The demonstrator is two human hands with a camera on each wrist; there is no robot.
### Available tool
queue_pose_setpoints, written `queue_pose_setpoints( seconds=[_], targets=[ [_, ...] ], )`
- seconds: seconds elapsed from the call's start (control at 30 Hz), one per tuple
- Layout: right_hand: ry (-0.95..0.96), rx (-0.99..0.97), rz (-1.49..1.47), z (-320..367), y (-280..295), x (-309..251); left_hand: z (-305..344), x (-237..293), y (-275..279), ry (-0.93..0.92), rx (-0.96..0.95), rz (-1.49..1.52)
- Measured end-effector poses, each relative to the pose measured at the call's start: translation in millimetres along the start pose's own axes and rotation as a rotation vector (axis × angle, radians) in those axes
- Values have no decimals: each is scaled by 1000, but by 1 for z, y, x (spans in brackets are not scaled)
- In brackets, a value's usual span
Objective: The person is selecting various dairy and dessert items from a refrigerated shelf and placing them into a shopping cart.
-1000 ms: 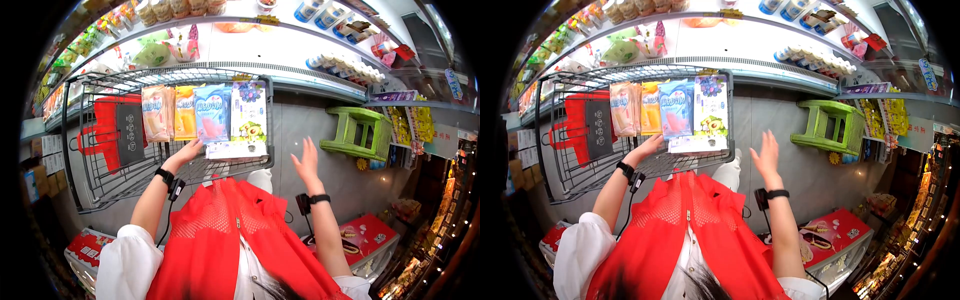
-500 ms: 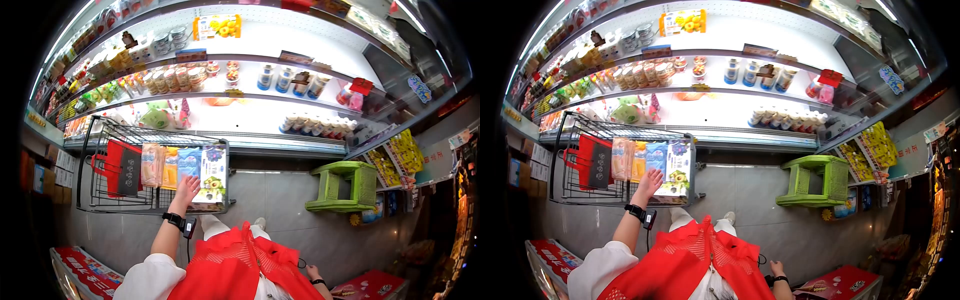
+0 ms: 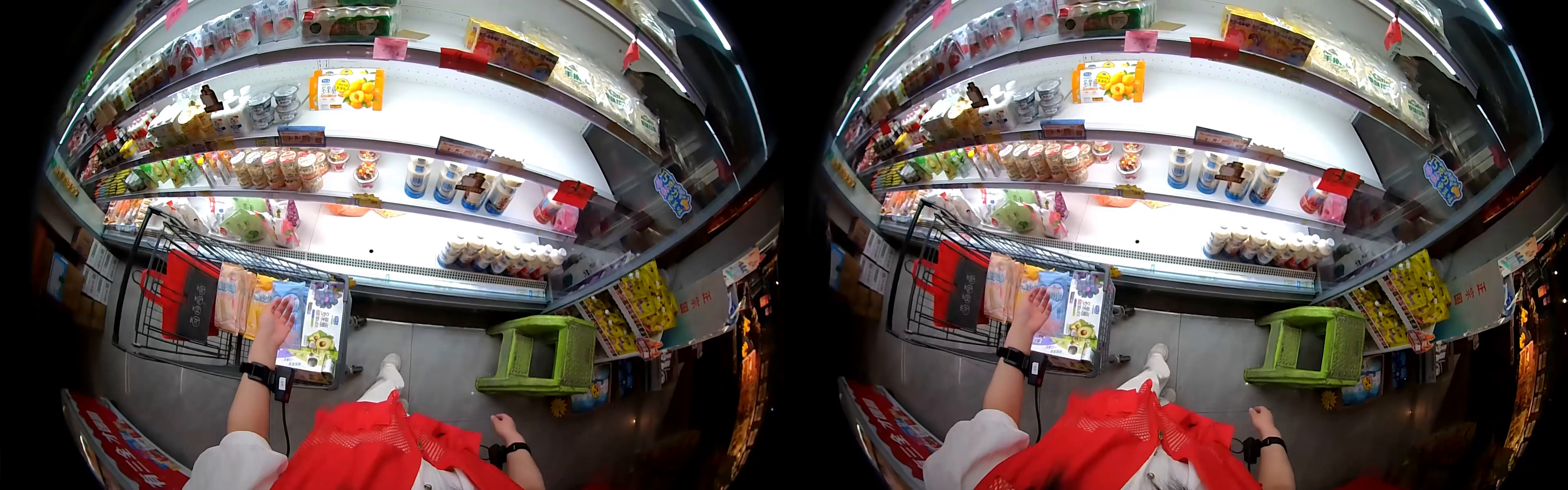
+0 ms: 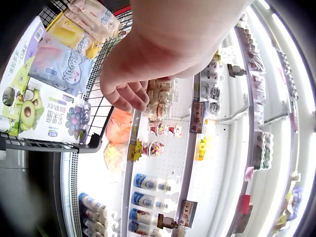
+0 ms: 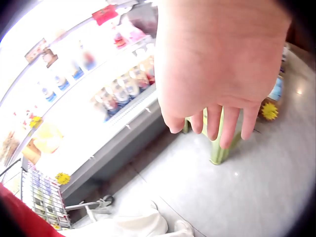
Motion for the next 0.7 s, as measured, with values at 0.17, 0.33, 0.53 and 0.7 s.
queue_pose_setpoints(
  seconds=[0.17, 0.33, 0.53, 0.7],
  targets=[
    [291, 88, -36, -51, 69, -183, -67, 29, 31, -47, 197, 132],
    [520, -31, 92, -80, 110, -329, -122, 56, -47, -135, 64, 164],
    [829, 52, -156, -75, 186, -535, -154, 65, -165, -112, -105, 133],
    [1363, 118, 22, -34, 226, -765, -166, 52, -206, -87, -116, 221]
  ],
)
Point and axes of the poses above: each hand's wrist, its own z-axis away from the middle knuckle, its own y-axis out of the back of the hand, x = y × z, the point moved 8 cm from there along -z, towards the middle knuckle, and after that the axes turned 3 degrees about -y, right-handed, at the moved point
